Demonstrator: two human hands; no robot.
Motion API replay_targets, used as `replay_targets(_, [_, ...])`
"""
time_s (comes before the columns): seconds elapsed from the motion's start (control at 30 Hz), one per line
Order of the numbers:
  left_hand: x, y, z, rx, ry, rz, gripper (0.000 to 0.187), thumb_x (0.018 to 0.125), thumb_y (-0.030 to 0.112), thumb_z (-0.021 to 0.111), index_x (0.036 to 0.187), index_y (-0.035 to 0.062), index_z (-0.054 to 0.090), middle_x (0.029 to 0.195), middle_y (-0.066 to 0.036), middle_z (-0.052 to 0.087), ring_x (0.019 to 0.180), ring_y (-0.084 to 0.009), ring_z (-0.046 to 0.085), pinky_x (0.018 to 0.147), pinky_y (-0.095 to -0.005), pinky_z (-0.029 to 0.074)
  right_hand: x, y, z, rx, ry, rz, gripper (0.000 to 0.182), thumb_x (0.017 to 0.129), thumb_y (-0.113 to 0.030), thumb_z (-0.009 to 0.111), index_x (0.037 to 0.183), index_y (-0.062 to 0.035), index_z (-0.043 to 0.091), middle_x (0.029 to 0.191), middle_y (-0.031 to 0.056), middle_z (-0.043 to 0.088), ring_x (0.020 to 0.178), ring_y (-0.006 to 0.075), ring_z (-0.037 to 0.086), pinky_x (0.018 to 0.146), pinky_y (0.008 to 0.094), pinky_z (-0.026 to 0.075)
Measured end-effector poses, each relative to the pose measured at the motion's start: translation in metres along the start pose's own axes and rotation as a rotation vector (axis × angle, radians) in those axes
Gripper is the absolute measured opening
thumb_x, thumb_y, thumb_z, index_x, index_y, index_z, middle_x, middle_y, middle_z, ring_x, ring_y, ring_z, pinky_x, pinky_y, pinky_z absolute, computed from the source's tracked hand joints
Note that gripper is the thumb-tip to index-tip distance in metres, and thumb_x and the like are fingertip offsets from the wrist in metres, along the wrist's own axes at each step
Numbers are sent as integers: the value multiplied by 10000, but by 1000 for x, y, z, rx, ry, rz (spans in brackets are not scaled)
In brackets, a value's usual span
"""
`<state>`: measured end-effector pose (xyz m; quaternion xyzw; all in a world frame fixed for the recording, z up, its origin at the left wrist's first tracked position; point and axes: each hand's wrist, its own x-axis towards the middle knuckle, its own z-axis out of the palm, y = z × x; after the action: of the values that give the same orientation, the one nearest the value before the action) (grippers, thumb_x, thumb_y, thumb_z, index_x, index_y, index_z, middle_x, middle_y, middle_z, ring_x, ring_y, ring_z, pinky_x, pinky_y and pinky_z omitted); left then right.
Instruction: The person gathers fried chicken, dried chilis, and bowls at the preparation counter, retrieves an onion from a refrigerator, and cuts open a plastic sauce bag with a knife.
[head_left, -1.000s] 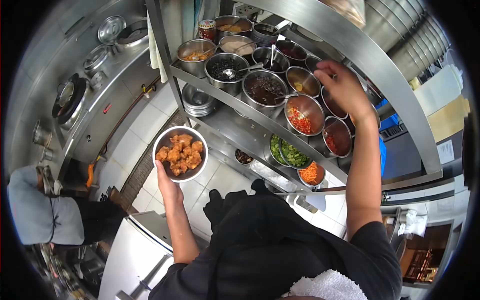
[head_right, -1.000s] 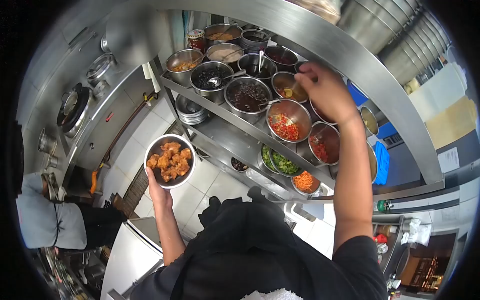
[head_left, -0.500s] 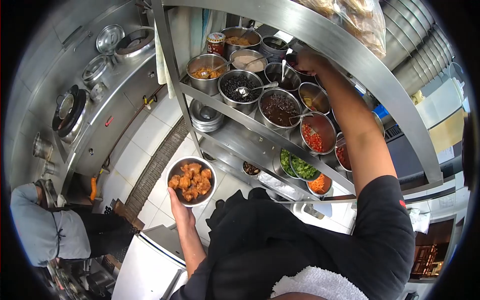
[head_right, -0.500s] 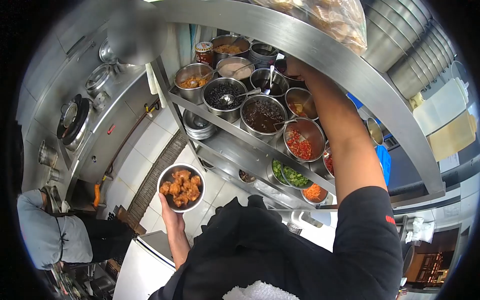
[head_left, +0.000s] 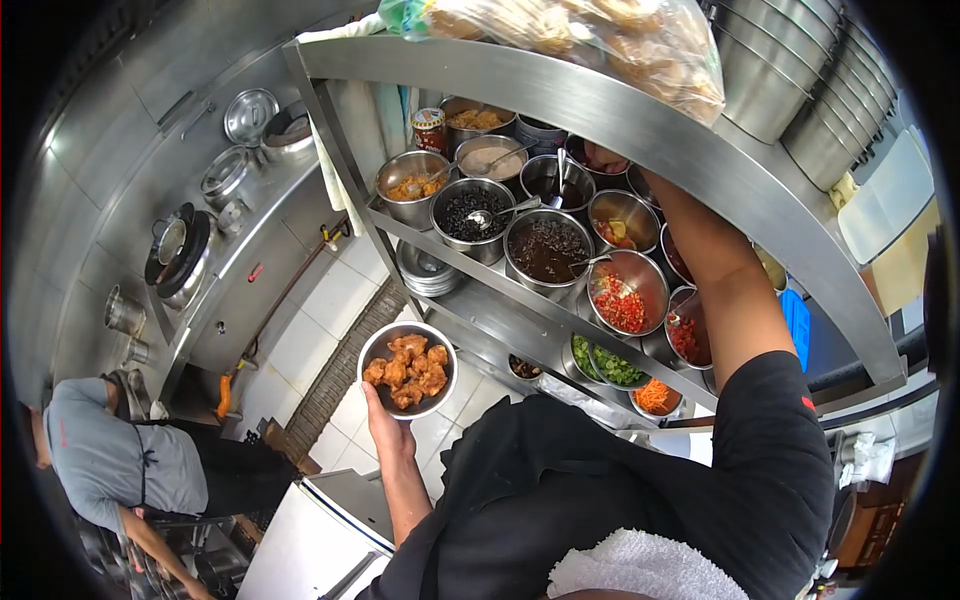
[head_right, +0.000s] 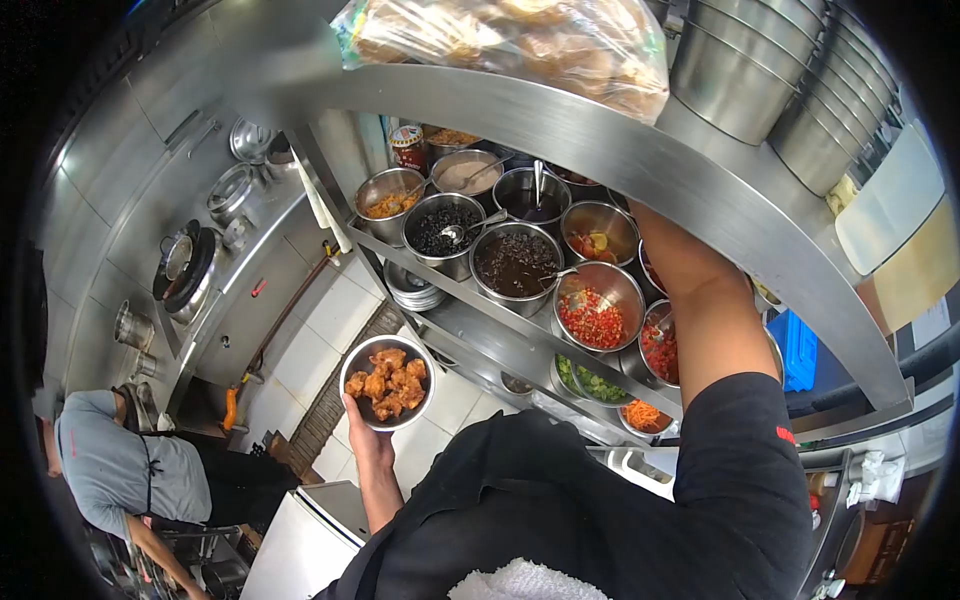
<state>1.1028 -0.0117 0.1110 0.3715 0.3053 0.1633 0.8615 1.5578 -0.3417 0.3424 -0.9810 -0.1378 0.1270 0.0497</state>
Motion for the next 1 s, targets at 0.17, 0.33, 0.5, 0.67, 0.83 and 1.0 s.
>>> replay_targets(0.17, [-2, -1, 20, 0, -37, 14, 640, 1050, 528, 356, 1483, 57, 370, 1476, -130, 469, 1349, -274, 478, 1107, -453, 396, 2, 6, -4, 29, 24, -58, 270, 817, -226, 728, 990, -28, 665, 758, 65, 647, 663, 162, 628, 605, 320, 543])
replay_targets(0.33, [-3, -7, 26, 12, -42, 19, 632, 1056, 512, 355, 1490, 53, 361, 1484, -131, 457, 1346, -265, 477, 1097, -444, 403, -1, 13, -5, 42, 43, -105, 253, 818, -201, 720, 995, -29, 662, 775, 64, 648, 683, 159, 627, 623, 315, 540])
replay_targets(0.5, [-6, -12, 29, 16, -21, -13, 621, 1057, 507, 357, 1481, 54, 372, 1479, -134, 465, 1339, -264, 485, 1102, -439, 398, 0, 14, -2, 44, 53, -132, 239, 819, -177, 713, 1001, -30, 659, 792, 64, 649, 704, 156, 627, 641, 311, 537])
replay_targets(0.67, [3, -20, 22, 36, -46, 6, 685, 1026, 560, 401, 1494, 62, 353, 1483, -147, 457, 1341, -300, 486, 1095, -493, 410, 1, 16, -7, 45, 62, -153, 227, 820, -152, 705, 1006, -31, 656, 809, 63, 649, 724, 153, 626, 660, 306, 534])
replay_targets(0.83, [6, -21, 21, 36, -49, 22, 685, 1024, 571, 397, 1491, 71, 360, 1478, -140, 462, 1334, -300, 493, 1082, -508, 415, -3, 18, -8, 38, 68, -175, 217, 821, -128, 697, 1011, -32, 653, 826, 62, 650, 744, 150, 625, 678, 301, 531])
replay_targets(1.0, [3, -19, 23, 31, -30, -5, 666, 1035, 549, 383, 1491, 66, 360, 1485, -133, 457, 1343, -287, 482, 1100, -487, 398, -8, 21, -8, 26, 73, -191, 210, 822, -103, 690, 1017, -34, 650, 843, 62, 651, 764, 146, 624, 696, 296, 528])
